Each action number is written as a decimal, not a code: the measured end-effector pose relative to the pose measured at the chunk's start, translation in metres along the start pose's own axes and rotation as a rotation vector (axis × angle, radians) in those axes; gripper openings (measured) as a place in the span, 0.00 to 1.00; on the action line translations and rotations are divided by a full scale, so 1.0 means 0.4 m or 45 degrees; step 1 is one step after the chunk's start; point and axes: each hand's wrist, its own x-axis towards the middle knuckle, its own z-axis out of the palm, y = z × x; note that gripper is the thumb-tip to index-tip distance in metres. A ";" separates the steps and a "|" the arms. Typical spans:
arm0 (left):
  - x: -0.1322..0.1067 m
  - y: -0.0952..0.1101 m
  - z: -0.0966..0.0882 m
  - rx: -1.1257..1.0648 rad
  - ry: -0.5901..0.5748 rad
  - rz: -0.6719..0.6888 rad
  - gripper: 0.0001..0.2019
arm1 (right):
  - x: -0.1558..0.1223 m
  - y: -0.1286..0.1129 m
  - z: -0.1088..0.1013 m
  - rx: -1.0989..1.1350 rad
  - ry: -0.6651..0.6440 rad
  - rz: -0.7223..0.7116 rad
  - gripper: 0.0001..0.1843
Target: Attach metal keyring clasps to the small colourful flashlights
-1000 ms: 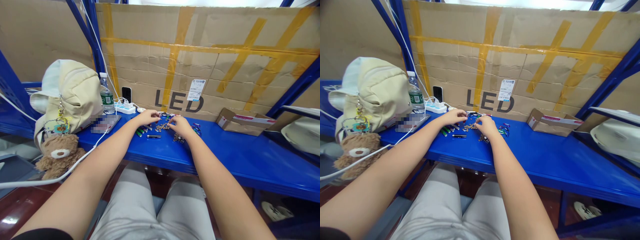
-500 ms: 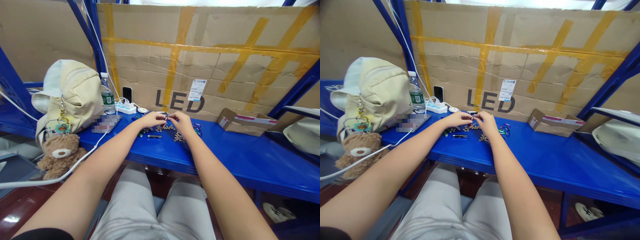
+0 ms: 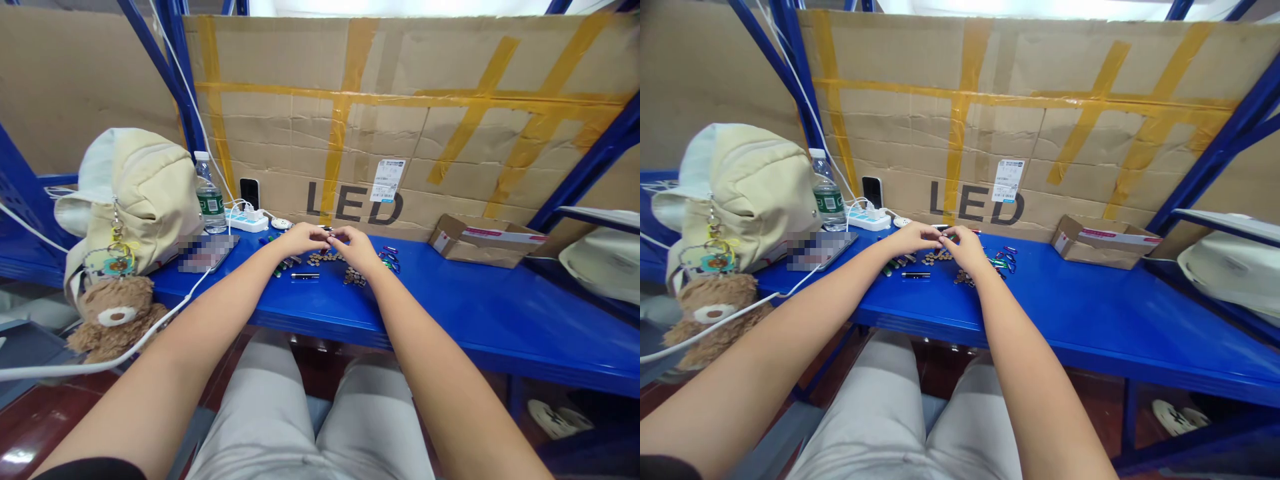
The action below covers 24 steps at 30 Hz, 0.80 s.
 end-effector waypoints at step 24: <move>0.102 -0.140 -0.032 1.066 -0.193 -0.365 0.16 | 0.017 0.010 -0.055 0.192 0.422 0.218 0.09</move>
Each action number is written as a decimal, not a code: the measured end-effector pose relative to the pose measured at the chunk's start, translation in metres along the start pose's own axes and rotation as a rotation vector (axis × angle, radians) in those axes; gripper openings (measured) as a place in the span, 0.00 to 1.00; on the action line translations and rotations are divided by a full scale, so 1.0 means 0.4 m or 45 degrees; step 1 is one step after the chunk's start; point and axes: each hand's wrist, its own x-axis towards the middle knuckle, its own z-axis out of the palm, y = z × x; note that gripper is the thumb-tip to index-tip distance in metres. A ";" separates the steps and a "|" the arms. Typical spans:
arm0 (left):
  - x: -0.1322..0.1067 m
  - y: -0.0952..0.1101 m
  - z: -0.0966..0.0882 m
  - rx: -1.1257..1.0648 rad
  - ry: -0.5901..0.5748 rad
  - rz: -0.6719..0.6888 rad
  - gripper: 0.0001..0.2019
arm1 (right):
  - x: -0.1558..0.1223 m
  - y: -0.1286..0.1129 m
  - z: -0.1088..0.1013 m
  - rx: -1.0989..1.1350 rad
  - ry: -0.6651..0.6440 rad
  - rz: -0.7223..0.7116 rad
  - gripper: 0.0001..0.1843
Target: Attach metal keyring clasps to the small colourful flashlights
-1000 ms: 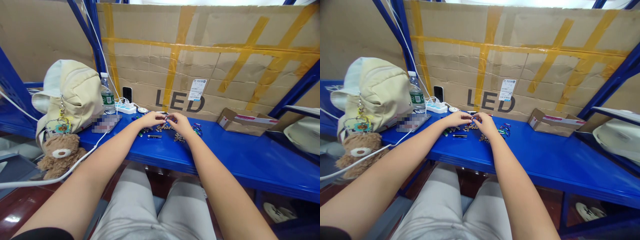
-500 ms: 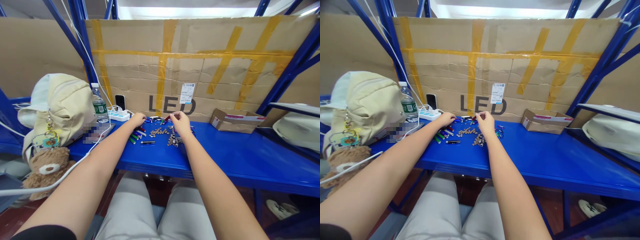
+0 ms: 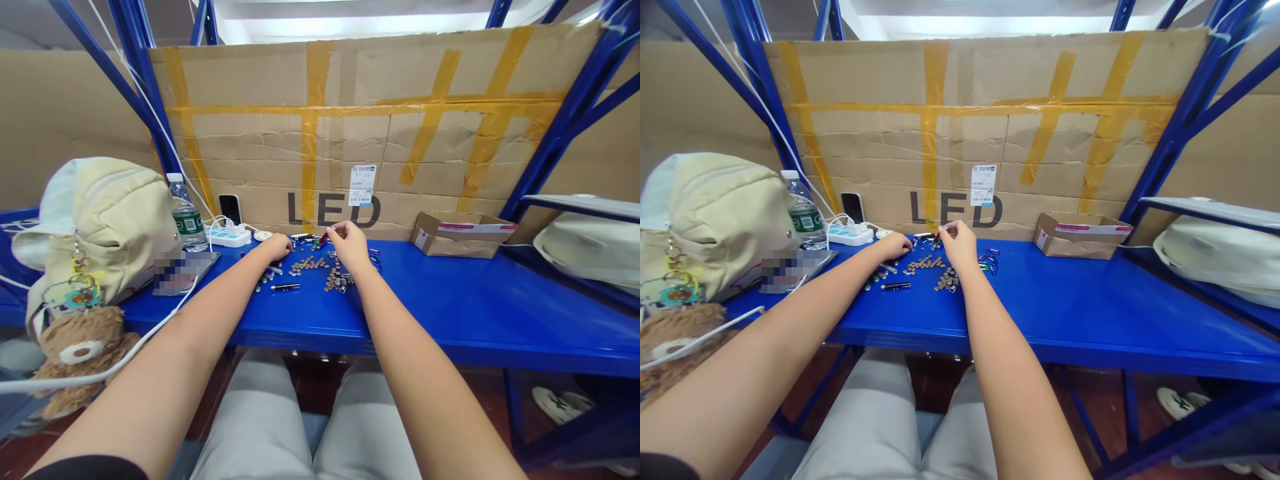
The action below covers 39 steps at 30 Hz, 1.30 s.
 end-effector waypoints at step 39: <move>-0.115 0.074 -0.066 -1.024 0.004 0.288 0.25 | -0.019 0.015 0.022 -0.196 -0.355 -0.138 0.07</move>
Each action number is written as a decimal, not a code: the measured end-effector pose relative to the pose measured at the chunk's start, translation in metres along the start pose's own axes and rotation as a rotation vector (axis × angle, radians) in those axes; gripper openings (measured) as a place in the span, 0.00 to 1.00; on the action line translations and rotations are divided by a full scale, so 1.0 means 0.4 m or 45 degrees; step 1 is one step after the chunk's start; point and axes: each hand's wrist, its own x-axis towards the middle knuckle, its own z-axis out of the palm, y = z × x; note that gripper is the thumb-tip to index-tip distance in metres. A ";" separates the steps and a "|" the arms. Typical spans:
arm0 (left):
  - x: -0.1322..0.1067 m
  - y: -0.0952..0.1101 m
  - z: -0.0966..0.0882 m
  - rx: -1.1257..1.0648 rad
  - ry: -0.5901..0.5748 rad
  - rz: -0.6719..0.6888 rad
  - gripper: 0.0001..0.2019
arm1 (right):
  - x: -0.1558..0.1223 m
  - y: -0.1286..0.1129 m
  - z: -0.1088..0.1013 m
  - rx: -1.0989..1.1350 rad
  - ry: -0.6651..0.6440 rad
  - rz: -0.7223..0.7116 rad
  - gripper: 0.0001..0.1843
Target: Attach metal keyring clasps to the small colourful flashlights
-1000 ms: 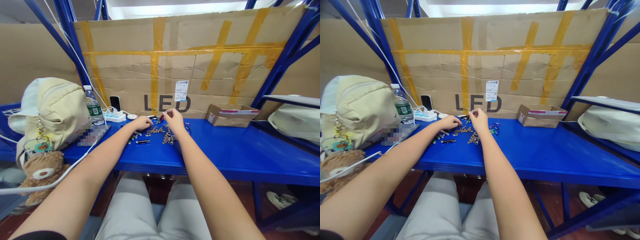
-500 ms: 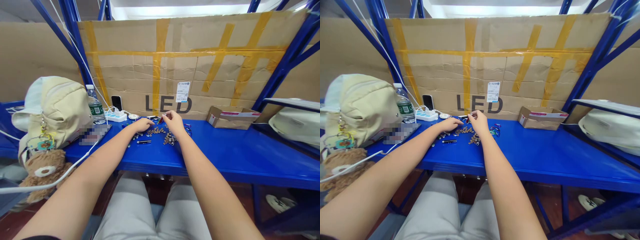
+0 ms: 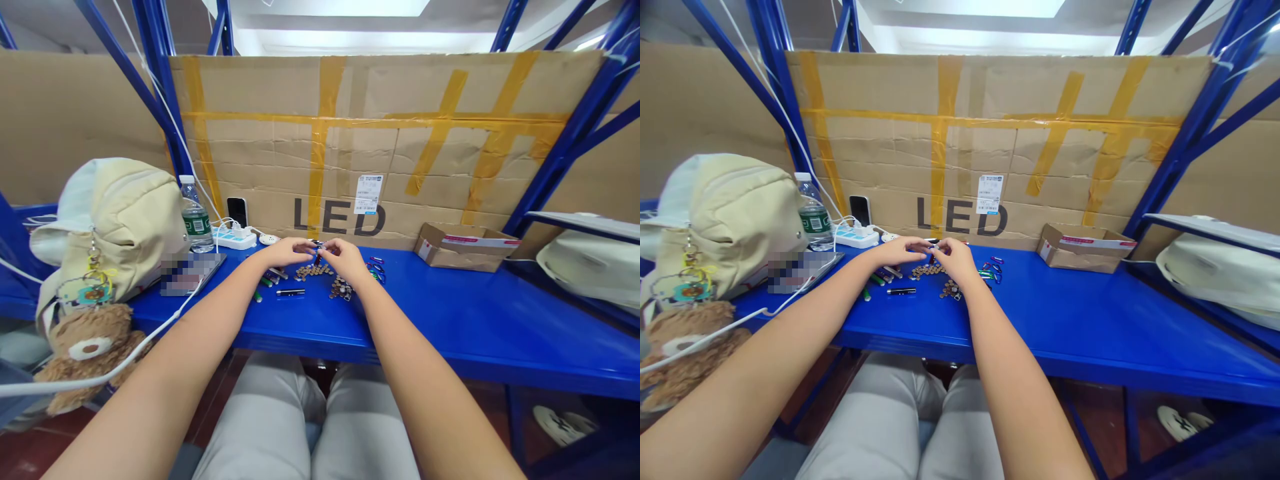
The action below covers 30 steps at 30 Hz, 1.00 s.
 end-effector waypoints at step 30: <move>-0.035 -0.046 -0.006 0.296 0.426 0.125 0.07 | 0.023 0.102 -0.130 -0.622 -0.311 -0.624 0.09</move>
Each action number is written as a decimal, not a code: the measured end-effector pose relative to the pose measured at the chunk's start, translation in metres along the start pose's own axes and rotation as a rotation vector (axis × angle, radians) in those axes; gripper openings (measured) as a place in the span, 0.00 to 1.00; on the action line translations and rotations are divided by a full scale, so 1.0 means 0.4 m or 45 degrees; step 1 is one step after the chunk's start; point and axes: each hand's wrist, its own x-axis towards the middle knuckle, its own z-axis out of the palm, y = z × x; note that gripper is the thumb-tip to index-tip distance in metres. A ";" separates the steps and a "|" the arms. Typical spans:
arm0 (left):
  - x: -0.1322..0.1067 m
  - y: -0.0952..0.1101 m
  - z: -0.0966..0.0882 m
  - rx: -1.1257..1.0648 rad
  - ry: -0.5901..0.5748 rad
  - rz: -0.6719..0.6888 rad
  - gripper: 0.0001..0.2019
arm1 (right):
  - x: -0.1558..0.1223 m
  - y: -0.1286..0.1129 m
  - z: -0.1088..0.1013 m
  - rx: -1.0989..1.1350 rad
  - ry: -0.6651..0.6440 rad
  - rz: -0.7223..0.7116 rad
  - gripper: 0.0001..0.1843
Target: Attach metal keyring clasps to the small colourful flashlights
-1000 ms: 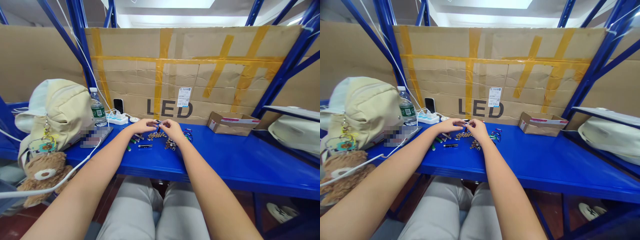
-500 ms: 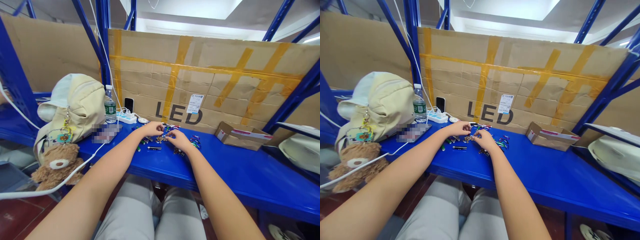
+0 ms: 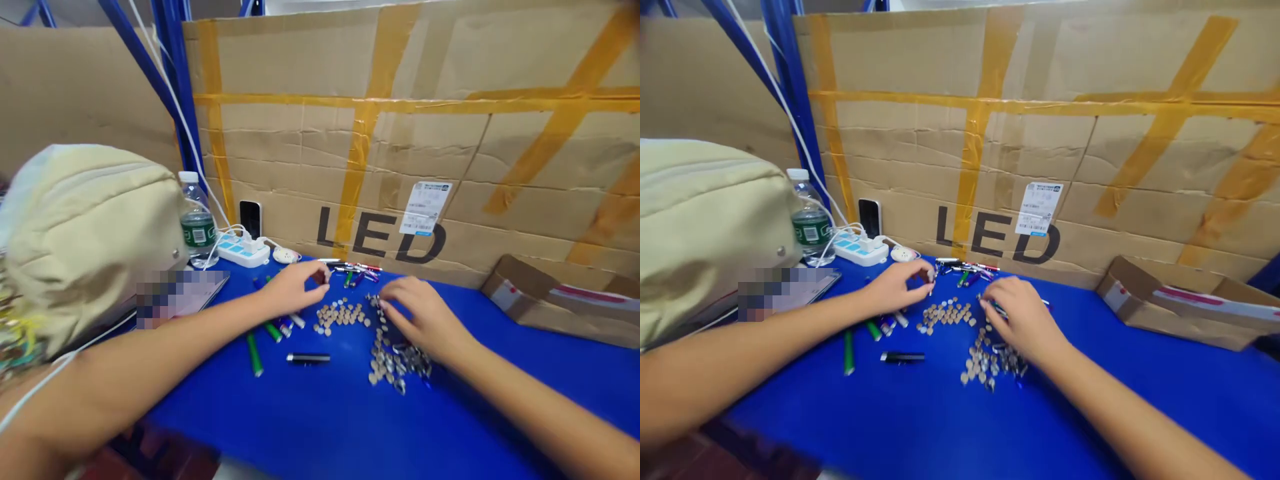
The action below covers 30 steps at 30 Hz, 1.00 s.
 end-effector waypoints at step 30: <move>0.002 0.071 -0.042 0.084 -0.077 0.162 0.12 | 0.099 -0.127 0.001 0.105 -0.412 0.367 0.04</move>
